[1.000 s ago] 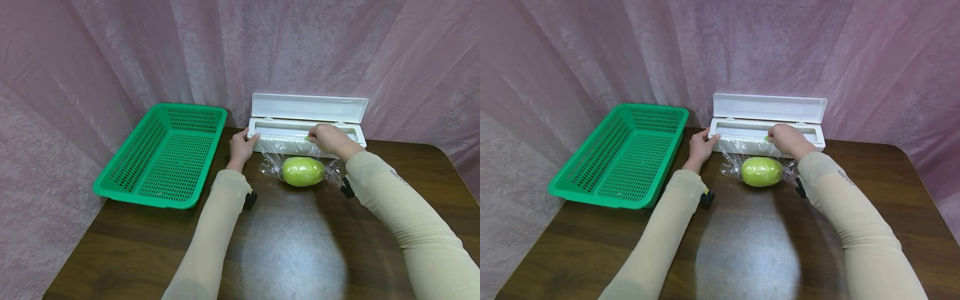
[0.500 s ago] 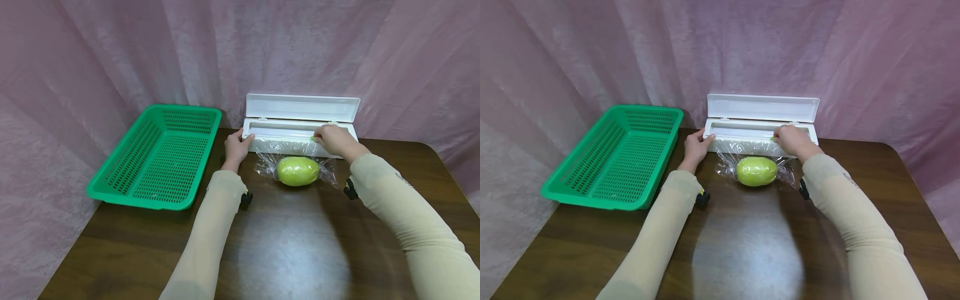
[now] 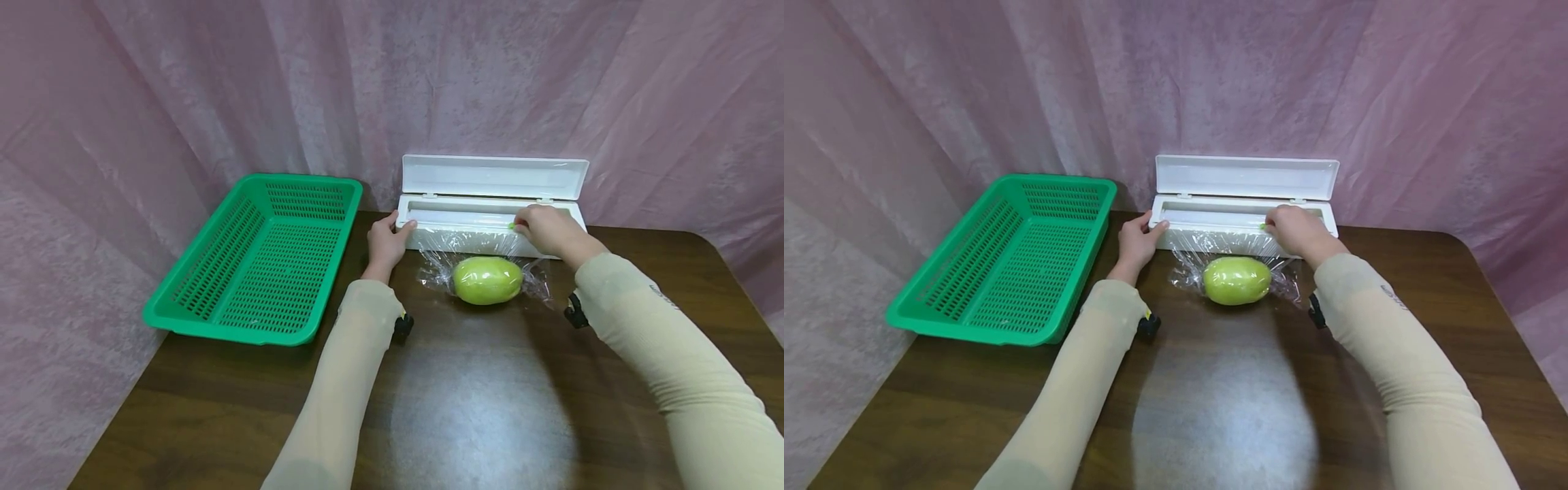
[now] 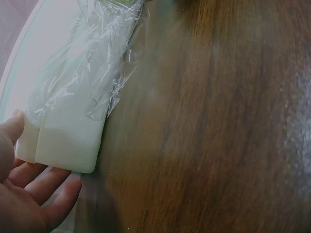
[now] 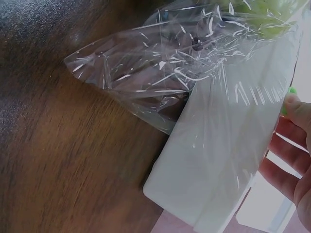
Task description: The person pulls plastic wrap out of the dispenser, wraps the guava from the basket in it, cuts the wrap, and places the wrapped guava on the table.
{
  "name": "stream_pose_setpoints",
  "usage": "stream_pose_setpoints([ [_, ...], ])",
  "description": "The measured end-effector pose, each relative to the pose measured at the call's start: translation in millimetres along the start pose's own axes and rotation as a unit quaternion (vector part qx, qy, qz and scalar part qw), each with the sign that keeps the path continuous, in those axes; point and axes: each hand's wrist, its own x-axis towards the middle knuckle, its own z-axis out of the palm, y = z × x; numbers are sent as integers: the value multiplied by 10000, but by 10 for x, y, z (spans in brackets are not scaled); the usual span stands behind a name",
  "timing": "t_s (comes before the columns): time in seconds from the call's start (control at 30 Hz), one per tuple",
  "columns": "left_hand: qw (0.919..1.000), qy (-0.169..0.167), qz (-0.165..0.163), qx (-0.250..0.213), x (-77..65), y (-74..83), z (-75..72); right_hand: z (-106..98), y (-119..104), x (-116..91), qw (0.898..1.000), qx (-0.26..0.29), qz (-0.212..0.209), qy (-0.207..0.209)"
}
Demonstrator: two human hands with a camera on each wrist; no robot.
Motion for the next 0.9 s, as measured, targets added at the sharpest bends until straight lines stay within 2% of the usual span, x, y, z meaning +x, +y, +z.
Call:
stream_pose_setpoints([
  [0.37, 9999, -23, 107, -111, -21, 19, -9, -2, 13, -6, 10000, -60, 0, -9],
  [0.9, 10000, -53, 29, -77, -18, 16, -9, -17, 28, -24, 9999, -55, 45, -96],
])
